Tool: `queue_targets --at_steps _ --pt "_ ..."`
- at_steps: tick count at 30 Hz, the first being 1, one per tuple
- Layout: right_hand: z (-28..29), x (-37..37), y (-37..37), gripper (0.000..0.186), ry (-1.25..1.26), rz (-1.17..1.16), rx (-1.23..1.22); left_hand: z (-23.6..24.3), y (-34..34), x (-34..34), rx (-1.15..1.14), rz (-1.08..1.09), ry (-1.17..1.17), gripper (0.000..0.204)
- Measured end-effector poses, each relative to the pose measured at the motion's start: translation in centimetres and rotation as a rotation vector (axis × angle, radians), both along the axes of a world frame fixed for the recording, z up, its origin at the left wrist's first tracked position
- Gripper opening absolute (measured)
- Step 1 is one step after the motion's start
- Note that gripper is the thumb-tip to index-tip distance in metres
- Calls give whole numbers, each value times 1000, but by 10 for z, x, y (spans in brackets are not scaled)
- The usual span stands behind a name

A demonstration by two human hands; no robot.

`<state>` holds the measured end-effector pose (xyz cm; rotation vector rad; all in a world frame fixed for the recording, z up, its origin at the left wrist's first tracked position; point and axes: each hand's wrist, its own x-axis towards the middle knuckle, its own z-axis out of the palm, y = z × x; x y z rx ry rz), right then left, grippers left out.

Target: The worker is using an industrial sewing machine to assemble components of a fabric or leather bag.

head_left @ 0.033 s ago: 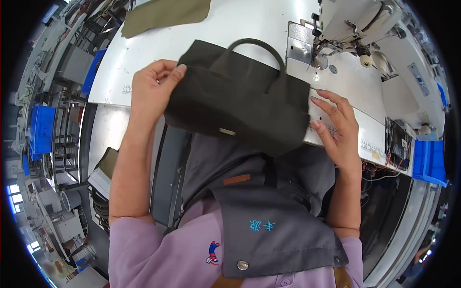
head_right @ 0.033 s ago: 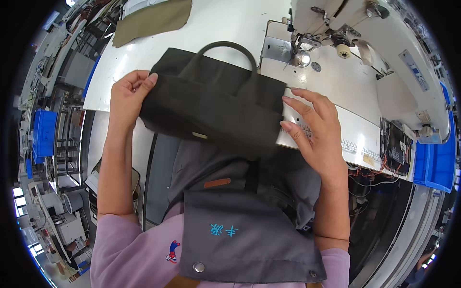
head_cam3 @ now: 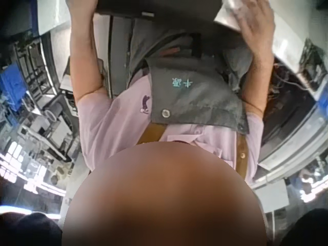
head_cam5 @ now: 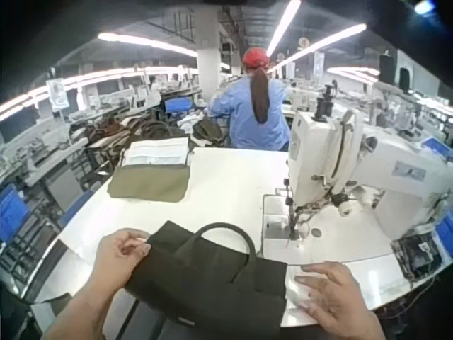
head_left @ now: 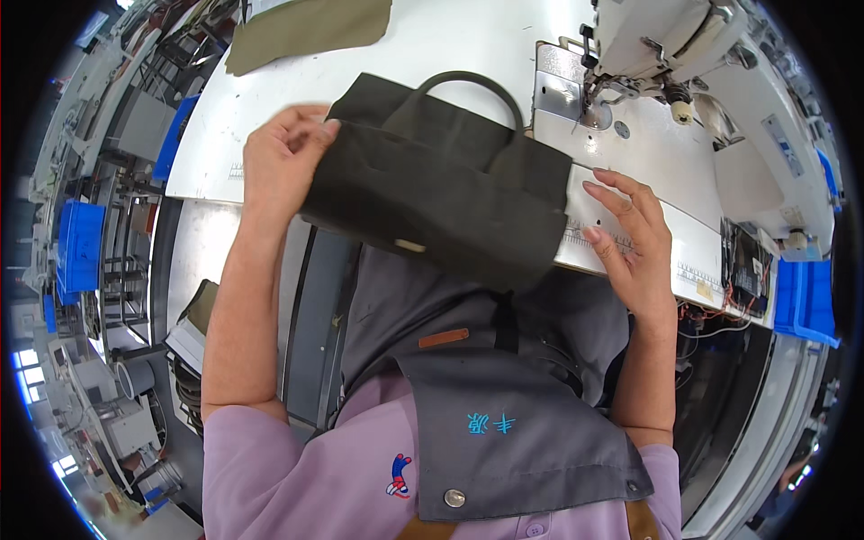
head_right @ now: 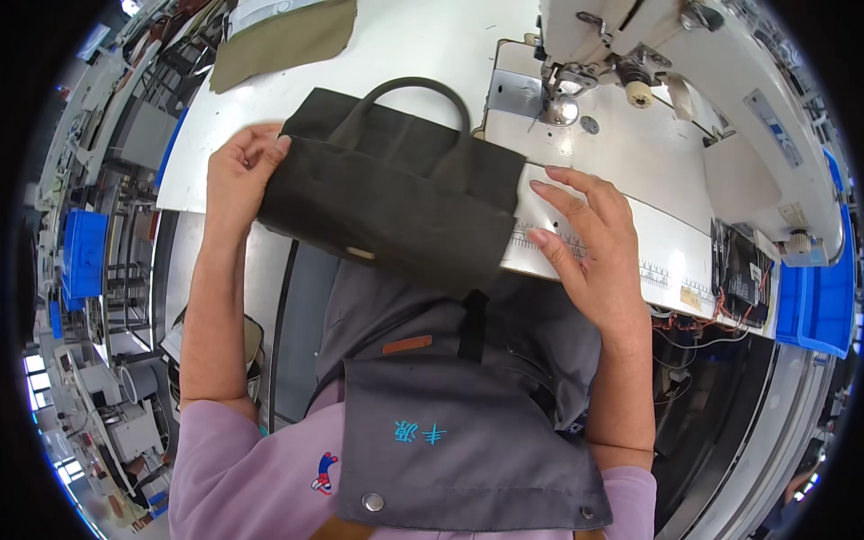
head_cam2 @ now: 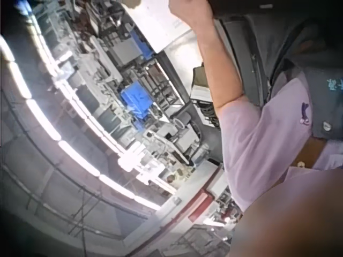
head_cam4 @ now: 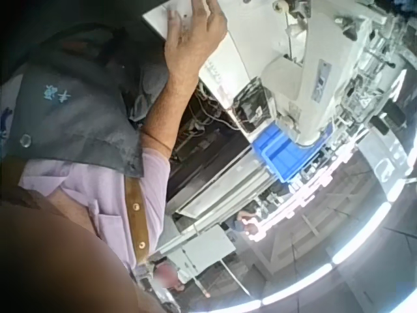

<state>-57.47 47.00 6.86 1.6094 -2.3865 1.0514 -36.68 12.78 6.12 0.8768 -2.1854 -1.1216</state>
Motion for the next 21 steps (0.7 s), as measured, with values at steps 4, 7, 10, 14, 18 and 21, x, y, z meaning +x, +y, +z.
queue_targets --at_steps 4,7,10,14,18,21 --pt "-9 -2 10 38 -30 -79 -31 18 16 -18 -465 8 -56 66" --pt "-8 -2 10 36 -82 -119 -70 19 55 -29 -842 -302 -227 74" --pt "-8 -3 7 34 -111 -93 -93 -1 72 -27 -831 -365 -439 84" --pt "-10 -3 6 30 -96 -90 -87 14 57 -27 -505 -391 -269 72" --pt "-12 0 12 29 -86 -114 -87 39 -4 -18 -158 -129 257 53" --pt "-9 -1 12 29 -87 -104 -68 37 -12 -2 38 113 253 43"
